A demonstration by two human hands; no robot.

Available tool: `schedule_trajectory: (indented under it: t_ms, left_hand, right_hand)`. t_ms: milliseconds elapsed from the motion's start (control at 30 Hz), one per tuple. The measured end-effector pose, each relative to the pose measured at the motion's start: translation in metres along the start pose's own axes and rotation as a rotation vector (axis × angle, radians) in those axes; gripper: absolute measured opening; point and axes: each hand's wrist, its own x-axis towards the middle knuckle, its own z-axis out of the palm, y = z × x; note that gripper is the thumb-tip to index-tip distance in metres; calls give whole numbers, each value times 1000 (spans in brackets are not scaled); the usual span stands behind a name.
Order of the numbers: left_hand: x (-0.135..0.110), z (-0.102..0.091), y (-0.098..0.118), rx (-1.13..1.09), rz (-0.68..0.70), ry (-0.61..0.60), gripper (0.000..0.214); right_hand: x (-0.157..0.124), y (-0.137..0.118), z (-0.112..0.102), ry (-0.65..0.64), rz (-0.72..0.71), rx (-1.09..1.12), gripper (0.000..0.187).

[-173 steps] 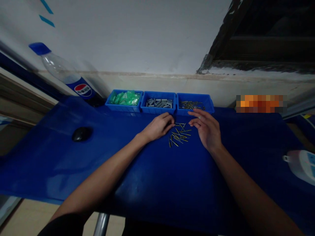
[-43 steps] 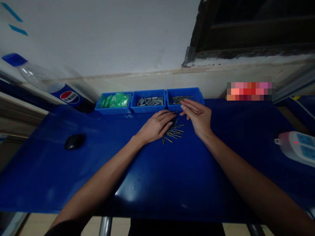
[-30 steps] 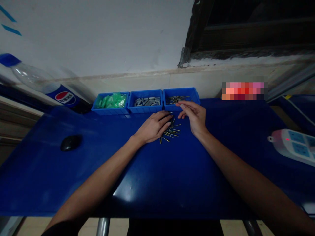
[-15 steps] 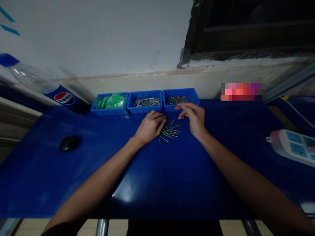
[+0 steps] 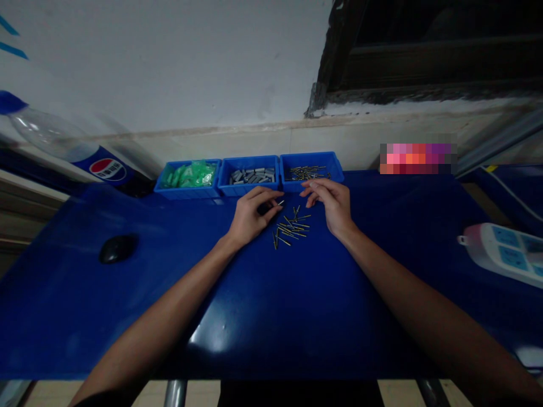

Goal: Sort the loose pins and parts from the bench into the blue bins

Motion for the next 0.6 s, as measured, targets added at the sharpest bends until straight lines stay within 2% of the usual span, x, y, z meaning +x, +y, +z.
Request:
schedule_trajectory:
  t_ms: [200, 400, 600]
  left_hand:
    - [-1, 0, -3, -83, -64, 45, 31]
    - [-3, 3, 0, -217, -124, 42, 21]
    - [-4, 5, 0, -252, -142, 19, 22]
  right_hand:
    - [-1, -2, 2, -141, 22, -53, 27]
    - [-4, 1, 6, -304, 15, -120, 25]
    - [-3, 4, 5, -331, 3, -177, 18]
